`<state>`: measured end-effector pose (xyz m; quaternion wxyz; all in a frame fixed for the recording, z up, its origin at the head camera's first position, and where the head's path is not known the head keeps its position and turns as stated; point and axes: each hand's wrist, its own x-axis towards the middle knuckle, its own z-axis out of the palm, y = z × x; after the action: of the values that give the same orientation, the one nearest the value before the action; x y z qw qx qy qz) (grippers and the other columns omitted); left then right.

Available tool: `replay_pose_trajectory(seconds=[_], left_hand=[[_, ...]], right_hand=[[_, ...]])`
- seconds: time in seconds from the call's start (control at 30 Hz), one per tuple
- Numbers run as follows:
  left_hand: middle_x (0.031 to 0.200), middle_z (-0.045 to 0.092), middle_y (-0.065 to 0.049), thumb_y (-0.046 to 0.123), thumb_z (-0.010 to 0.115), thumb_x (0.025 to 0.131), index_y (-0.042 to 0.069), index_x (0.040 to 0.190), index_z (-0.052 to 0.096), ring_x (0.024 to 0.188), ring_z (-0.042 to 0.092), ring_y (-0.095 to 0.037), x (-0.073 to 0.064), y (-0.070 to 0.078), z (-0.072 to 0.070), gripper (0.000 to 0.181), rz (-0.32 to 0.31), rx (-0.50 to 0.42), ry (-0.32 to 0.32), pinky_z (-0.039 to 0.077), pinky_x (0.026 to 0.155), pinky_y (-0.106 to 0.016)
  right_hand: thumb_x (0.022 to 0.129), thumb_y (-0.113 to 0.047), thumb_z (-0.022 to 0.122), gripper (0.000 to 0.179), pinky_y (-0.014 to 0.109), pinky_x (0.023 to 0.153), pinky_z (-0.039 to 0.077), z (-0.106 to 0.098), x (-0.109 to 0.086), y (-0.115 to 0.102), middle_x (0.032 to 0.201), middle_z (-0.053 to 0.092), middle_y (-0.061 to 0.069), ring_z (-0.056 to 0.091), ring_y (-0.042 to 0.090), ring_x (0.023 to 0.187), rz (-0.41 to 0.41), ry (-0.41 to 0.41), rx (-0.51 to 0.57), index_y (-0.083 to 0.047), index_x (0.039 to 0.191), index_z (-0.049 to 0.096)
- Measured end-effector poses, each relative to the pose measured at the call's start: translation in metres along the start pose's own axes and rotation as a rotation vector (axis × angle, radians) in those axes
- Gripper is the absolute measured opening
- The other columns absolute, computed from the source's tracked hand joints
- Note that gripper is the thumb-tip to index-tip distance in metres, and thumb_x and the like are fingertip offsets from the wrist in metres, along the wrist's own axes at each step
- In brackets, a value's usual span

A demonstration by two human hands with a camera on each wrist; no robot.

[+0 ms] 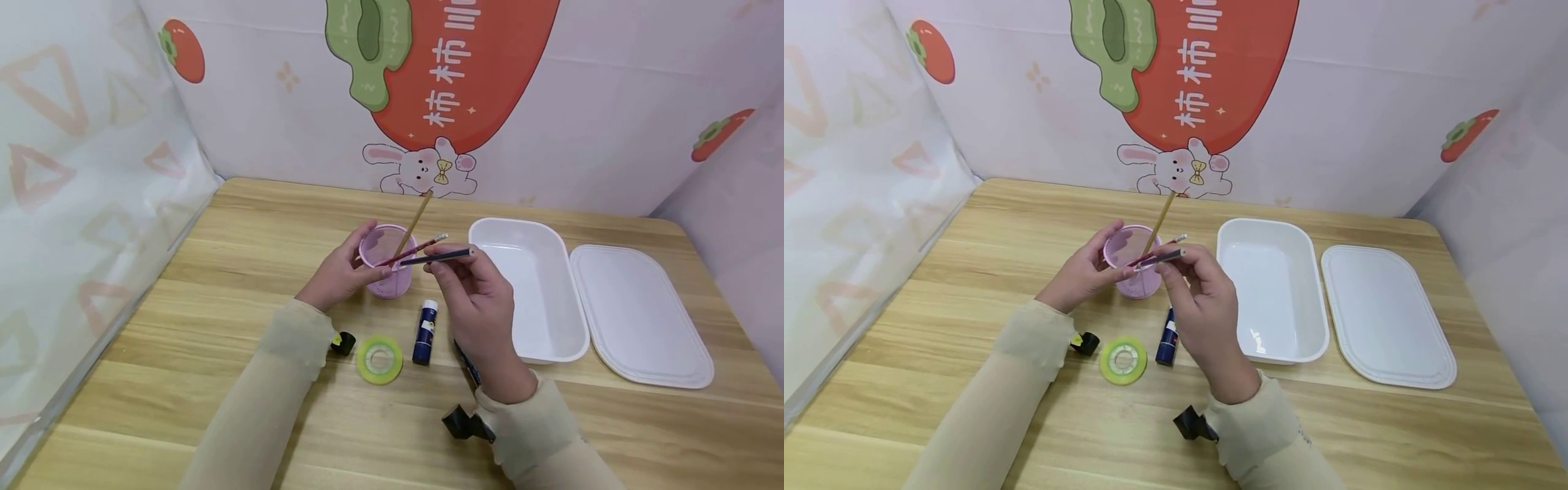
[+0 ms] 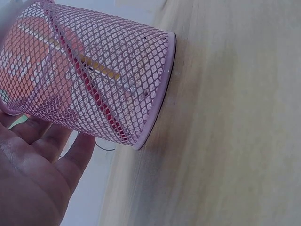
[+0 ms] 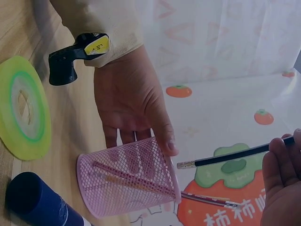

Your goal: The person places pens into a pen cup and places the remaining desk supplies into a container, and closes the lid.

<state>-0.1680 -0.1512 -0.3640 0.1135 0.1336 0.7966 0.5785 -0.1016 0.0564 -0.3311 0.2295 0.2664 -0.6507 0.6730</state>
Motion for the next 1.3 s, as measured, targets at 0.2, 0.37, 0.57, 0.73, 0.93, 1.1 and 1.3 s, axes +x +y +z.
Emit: replay_pose_trajectory(seconds=[0.2,0.37,0.57,0.73,0.93,1.1,1.3], left_hand=[[0.149,0.032,-0.004,0.028,0.075,0.079,0.019,0.15,0.017,0.133,0.034,-0.027,0.001,-0.002,0.0,0.092,0.009,-0.025,-0.002,0.029,0.108,-0.039],[0.148,0.032,-0.005,0.025,0.075,0.079,0.018,0.15,0.016,0.133,0.035,-0.027,0.002,-0.004,0.0,0.092,0.019,-0.029,-0.002,0.029,0.108,-0.04],[0.148,0.033,-0.004,0.027,0.075,0.079,0.017,0.15,0.016,0.132,0.035,-0.027,0.002,-0.005,0.001,0.092,0.025,-0.026,-0.003,0.03,0.108,-0.039],[0.147,0.034,0.004,0.034,0.076,0.076,0.023,0.149,0.018,0.132,0.035,-0.021,0.009,-0.02,0.0,0.094,0.027,-0.032,0.006,0.03,0.108,-0.037],[0.146,0.035,0.007,0.036,0.076,0.076,0.027,0.149,0.018,0.132,0.036,-0.018,0.014,-0.032,0.0,0.094,0.047,-0.029,0.019,0.03,0.108,-0.036],[0.149,0.031,-0.004,0.023,0.073,0.081,0.019,0.15,0.016,0.134,0.032,-0.025,0.005,-0.011,0.0,0.089,0.031,-0.046,-0.006,0.028,0.109,-0.039],[0.149,0.031,-0.006,0.024,0.073,0.081,0.016,0.15,0.016,0.134,0.033,-0.026,0.001,-0.002,0.0,0.09,0.029,-0.041,-0.01,0.028,0.109,-0.04]], right_hand=[[0.086,0.016,0.052,0.02,0.032,0.079,0.053,0.008,0.003,-0.009,0.103,0.061,0.025,0.061,0.026,0.087,0.028,-0.01,0.007,0.012,0.105,0.057],[0.086,0.014,0.053,0.018,0.029,0.079,0.053,0.011,0.003,-0.004,0.102,0.061,0.024,0.06,0.021,0.087,0.054,-0.028,-0.02,0.012,0.104,0.056],[0.089,0.003,0.057,0.015,0.028,0.079,0.052,0.013,0.002,0.022,0.106,0.062,0.019,0.061,0.026,0.091,0.105,-0.014,-0.049,0.005,0.103,0.059],[0.089,0.0,0.059,0.015,0.023,0.074,0.052,0.015,0.004,0.031,0.104,0.063,0.018,0.06,0.02,0.087,0.154,-0.008,-0.098,0.004,0.103,0.06],[0.088,0.003,0.059,0.018,0.02,0.072,0.051,0.018,0.007,0.018,0.103,0.062,0.022,0.061,0.026,0.086,0.233,-0.028,-0.113,0.01,0.105,0.058],[0.089,-0.004,0.06,0.023,0.022,0.074,0.052,0.015,0.004,0.03,0.106,0.064,0.016,0.062,0.023,0.089,0.261,-0.041,-0.107,0.008,0.109,0.059],[0.089,-0.007,0.061,0.024,0.023,0.076,0.052,0.012,-0.001,0.039,0.11,0.064,0.013,0.062,0.016,0.091,0.278,-0.031,-0.11,0.003,0.11,0.061]])
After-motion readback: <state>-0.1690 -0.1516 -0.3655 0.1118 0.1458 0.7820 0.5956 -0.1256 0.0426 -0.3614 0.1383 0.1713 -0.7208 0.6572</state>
